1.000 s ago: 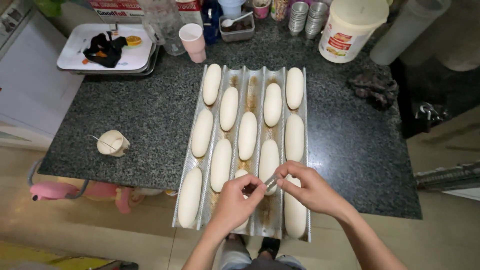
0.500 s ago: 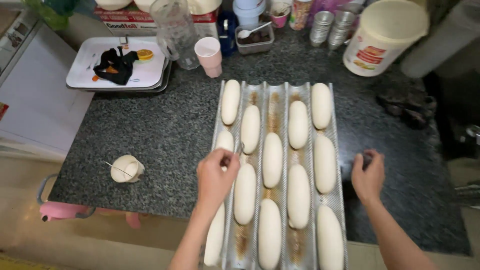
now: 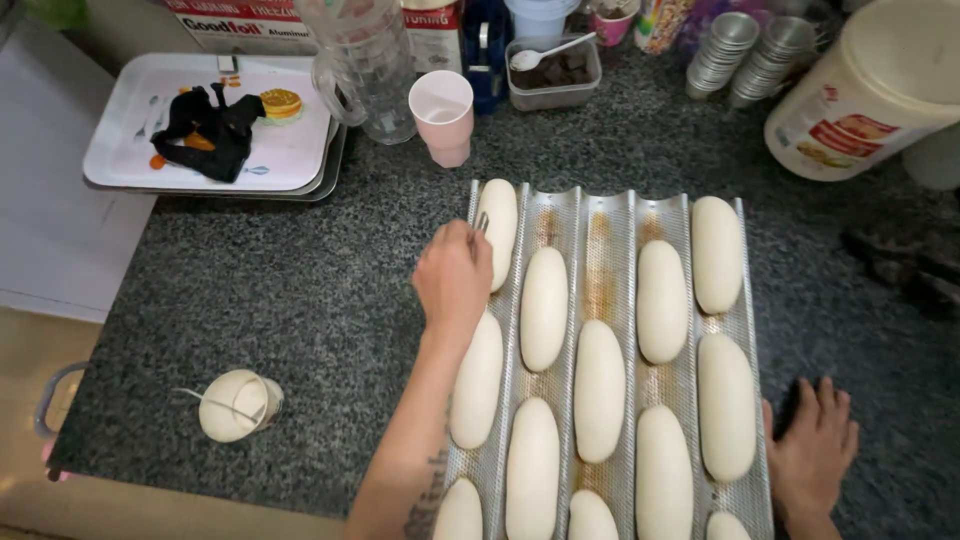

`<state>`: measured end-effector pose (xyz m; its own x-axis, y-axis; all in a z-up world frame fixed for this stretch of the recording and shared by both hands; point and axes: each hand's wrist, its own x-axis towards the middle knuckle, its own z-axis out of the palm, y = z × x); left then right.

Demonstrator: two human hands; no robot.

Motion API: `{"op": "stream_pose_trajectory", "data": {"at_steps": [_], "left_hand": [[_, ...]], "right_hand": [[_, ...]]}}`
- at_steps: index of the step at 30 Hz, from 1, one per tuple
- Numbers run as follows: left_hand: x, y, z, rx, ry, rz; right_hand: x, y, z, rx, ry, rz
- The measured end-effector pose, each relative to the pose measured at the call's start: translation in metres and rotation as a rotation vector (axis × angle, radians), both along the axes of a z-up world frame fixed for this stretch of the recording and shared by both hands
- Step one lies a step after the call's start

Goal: The recorder retrieves trays of bread dough from a proofer cabinet and uses a razor blade to score the top of each loaf before placing the trays onto a rack.

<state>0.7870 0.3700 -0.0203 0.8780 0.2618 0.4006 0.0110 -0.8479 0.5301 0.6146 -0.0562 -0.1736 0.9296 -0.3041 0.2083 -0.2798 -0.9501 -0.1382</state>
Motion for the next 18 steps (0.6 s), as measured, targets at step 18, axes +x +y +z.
{"op": "stream_pose_trajectory", "data": {"at_steps": [18], "left_hand": [[0.074, -0.010, -0.027, 0.247, -0.077, -0.024]], "right_hand": [[-0.008, -0.023, -0.032, -0.091, -0.013, -0.017]]}}
